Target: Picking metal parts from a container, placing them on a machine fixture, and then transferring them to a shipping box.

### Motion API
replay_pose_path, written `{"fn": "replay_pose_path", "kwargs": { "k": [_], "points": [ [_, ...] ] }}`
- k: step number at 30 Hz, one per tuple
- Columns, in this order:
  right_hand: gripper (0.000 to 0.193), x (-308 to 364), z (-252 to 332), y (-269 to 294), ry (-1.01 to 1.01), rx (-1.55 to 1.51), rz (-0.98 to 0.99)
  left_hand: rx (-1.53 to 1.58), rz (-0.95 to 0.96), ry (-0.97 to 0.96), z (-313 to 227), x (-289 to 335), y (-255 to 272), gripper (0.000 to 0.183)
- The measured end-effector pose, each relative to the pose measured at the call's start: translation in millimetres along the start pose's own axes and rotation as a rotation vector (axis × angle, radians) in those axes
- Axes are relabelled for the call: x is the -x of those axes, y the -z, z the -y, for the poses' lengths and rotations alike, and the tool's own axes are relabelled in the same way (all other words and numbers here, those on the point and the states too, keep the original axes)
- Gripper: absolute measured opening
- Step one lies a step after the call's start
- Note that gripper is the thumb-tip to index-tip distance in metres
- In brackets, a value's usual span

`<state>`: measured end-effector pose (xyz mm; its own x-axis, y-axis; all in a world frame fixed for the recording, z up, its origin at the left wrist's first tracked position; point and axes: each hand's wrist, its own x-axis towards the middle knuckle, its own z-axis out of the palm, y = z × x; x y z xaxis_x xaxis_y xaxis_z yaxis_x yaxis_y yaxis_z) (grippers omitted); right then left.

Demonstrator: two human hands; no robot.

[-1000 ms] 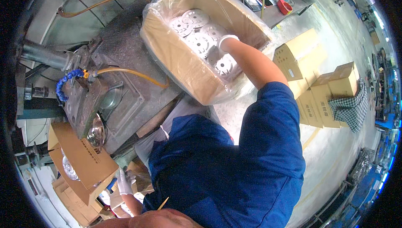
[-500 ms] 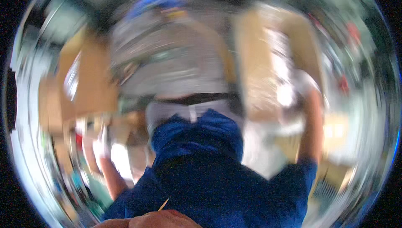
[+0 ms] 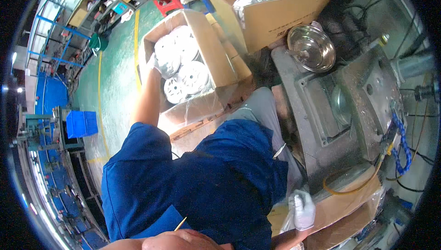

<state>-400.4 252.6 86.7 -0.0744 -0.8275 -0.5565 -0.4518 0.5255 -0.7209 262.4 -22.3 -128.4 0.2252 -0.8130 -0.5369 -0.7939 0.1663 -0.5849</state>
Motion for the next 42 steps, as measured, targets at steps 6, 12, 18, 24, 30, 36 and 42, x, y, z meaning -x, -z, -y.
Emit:
{"fn": "replay_pose_path", "kwargs": {
  "k": [6,12,18,24,30,36,42],
  "points": [
    [0.036,-13.4,-25.1,11.9,0.000,0.021,-0.016,-1.896,-1.078,0.172,6.1,-117.2,-173.7,0.067],
    [0.035,-19.2,-42.0,15.8,0.044,0.119,-0.004,-2.682,-0.421,-0.173,-12.1,-45.7,-75.1,0.055],
    [0.038,-20.5,-42.2,10.7,-0.104,0.003,-0.023,-3.138,0.312,-0.462,9.4,10.9,0.8,0.043],
    [0.036,-19.8,-54.5,10.3,0.116,0.083,-0.057,-3.293,0.604,-0.278,9.8,75.7,90.1,0.034],
    [0.040,-34.1,-6.1,-11.3,0.114,0.013,-0.141,-3.716,0.862,0.759,-27.3,153.0,222.9,0.030],
    [0.063,-88.6,62.1,-44.3,0.532,-0.607,0.192,-3.819,1.138,1.770,-143.9,253.9,342.9,0.017],
    [0.044,-100.6,71.0,-39.0,0.405,-1.356,0.147,-1.085,2.964,3.058,-213.8,286.4,360.8,0.044]
  ]
}}
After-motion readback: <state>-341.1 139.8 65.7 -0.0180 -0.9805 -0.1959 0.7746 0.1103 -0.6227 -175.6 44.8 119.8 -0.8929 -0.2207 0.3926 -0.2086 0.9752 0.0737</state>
